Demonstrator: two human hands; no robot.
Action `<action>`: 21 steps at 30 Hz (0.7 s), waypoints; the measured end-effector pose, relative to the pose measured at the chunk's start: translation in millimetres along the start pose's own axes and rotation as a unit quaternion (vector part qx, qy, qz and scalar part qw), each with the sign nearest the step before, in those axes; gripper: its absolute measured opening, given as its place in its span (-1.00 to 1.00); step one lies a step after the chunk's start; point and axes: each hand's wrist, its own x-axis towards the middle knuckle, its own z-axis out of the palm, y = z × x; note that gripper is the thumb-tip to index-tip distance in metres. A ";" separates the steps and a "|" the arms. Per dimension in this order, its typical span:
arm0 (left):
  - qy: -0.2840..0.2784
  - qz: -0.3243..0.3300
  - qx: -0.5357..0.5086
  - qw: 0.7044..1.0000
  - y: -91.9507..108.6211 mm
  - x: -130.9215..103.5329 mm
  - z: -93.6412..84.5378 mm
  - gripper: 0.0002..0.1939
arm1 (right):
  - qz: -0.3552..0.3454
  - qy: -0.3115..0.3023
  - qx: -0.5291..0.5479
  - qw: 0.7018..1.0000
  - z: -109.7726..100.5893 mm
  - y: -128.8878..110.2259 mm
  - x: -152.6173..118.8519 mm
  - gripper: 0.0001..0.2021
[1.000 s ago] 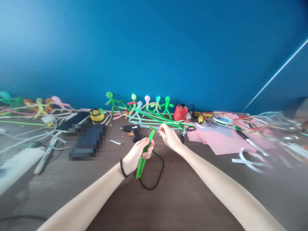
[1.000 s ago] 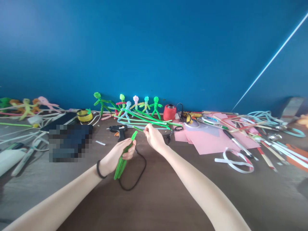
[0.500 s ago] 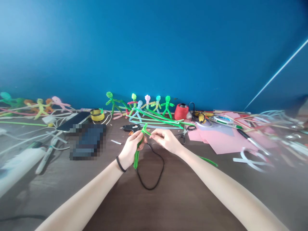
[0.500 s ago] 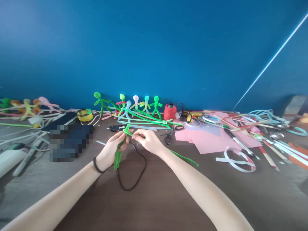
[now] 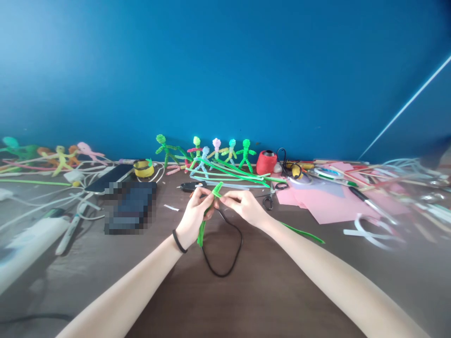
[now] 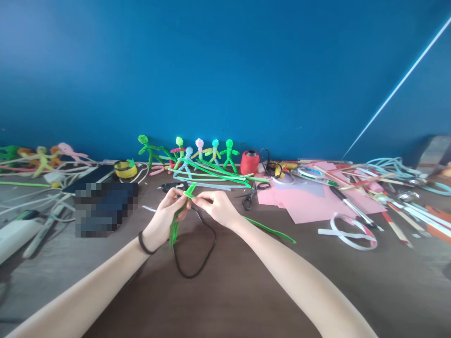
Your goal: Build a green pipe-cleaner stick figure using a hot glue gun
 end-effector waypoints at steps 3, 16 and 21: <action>-0.001 -0.005 0.009 1.000 -0.3 -0.7 0.9 -0.83 | 0.009 0.002 0.004 1.000 1.3 1.0 0.1 -0.67; -0.001 0.009 0.097 0.995 2.6 -4.7 7.3 -0.86 | -0.019 -0.020 0.005 1.000 -0.9 -3.6 -3.0 -0.79; -0.011 0.019 0.126 0.992 3.0 -5.8 7.8 -0.83 | -0.026 -0.033 0.001 0.999 -1.1 -3.7 -2.7 -0.74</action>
